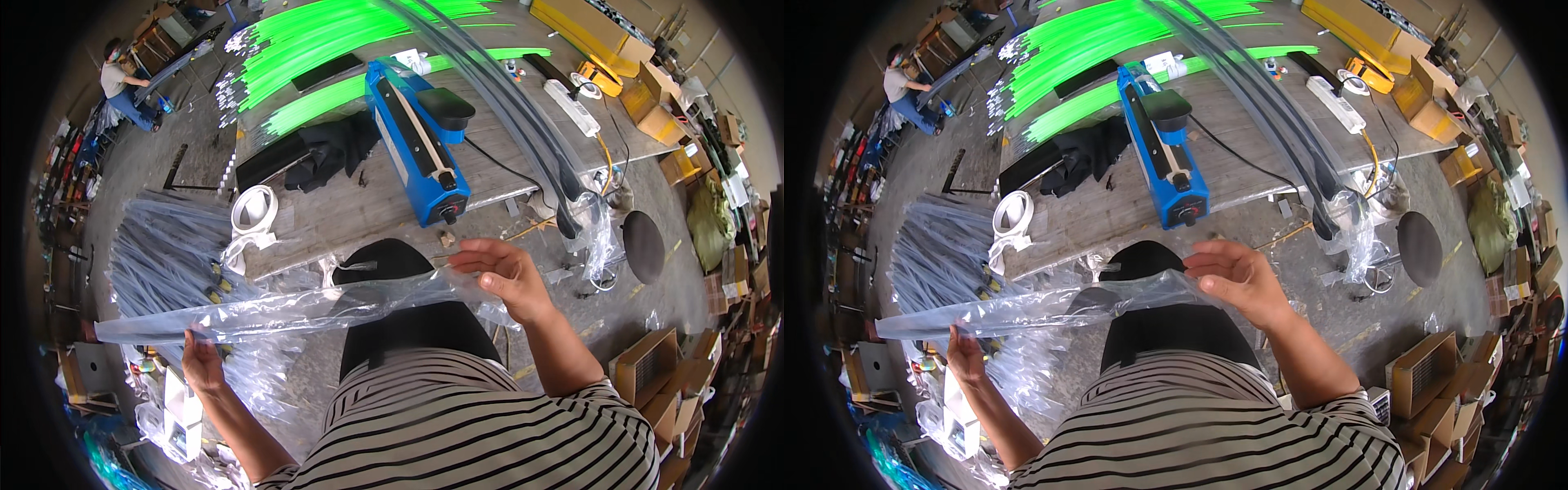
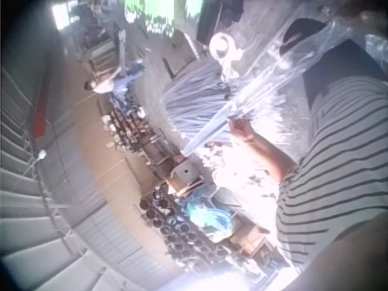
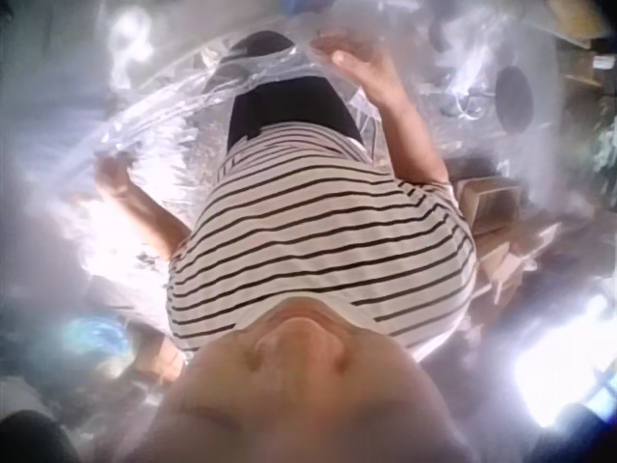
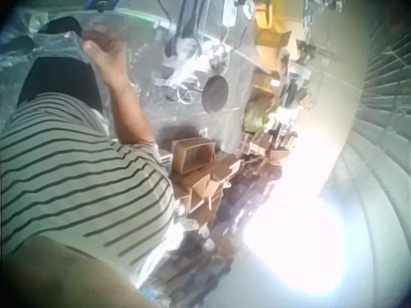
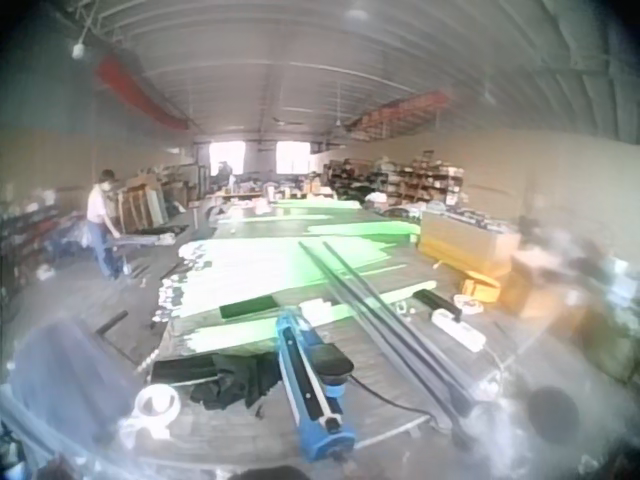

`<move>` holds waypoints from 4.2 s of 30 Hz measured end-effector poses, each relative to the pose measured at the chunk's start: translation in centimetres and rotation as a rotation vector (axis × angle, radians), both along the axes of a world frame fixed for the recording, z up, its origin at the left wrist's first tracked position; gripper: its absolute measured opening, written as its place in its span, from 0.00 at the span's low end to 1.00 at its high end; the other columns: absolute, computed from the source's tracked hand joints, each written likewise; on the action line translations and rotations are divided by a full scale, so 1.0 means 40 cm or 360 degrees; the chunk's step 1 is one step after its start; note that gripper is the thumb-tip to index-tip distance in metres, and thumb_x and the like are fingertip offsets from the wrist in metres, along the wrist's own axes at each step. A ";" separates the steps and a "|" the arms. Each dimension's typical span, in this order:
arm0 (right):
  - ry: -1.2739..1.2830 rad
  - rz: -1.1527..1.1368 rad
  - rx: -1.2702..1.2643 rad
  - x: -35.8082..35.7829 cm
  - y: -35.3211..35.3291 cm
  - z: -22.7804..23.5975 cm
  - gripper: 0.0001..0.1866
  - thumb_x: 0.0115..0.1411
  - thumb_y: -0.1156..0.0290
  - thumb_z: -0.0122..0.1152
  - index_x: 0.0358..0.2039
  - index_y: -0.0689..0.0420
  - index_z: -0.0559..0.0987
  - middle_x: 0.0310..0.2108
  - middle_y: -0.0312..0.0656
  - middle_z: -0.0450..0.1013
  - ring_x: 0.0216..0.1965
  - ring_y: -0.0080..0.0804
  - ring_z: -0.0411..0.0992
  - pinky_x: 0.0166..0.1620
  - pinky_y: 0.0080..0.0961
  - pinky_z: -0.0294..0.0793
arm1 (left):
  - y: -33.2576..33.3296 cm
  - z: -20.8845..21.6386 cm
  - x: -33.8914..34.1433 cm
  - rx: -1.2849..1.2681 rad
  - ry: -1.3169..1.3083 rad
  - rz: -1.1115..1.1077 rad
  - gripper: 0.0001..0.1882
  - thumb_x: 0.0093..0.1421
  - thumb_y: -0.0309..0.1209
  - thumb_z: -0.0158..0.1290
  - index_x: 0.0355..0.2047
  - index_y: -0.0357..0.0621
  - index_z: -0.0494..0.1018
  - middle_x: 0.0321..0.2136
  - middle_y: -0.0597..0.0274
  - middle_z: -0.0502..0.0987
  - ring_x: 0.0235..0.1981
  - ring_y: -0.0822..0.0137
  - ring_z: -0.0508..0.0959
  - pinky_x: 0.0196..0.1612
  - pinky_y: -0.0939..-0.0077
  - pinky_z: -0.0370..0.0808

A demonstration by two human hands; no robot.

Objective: The person repeatedly picks up long, thin poles from a pile on a workbench and wraps them in clear plastic bags. They use a blue handheld heat-sealing tool to seal the bags around the poles. The wrapped poles are then placed back onto the workbench.

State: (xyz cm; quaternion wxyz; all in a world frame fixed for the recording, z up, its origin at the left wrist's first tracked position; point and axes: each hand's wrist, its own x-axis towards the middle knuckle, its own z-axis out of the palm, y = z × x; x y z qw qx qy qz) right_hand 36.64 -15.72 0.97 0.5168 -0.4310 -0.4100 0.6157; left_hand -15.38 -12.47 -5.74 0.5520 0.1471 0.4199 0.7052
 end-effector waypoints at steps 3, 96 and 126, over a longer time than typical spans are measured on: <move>0.0104 0.0033 0.0054 0.018 -0.012 0.027 0.28 0.47 0.71 0.62 0.48 0.63 0.64 0.42 0.51 0.68 0.44 0.38 0.67 0.45 0.27 0.67 | -0.005 0.008 -0.014 0.0072 -0.0005 -0.0032 0.09 0.57 0.28 0.44 0.35 0.39 0.71 0.30 0.60 0.76 0.29 0.73 0.76 0.30 0.81 0.75; -0.2052 -0.1092 0.0440 0.153 0.410 0.120 0.15 0.53 0.60 0.52 0.33 0.60 0.74 0.25 0.48 0.72 0.31 0.47 0.71 0.34 0.35 0.68 | 0.268 0.127 0.290 0.0541 0.0090 -0.0047 0.05 0.56 0.23 0.45 0.29 0.37 0.70 0.33 0.56 0.74 0.35 0.66 0.75 0.37 0.74 0.76; -0.2241 -0.0498 0.1797 0.024 0.220 0.180 0.17 0.40 0.83 0.51 0.33 0.58 0.75 0.36 0.37 0.70 0.44 0.34 0.67 0.54 0.41 0.55 | 0.318 0.116 0.287 0.0625 0.0035 -0.0113 0.06 0.55 0.20 0.44 0.32 0.35 0.70 0.32 0.56 0.74 0.35 0.65 0.75 0.41 0.69 0.74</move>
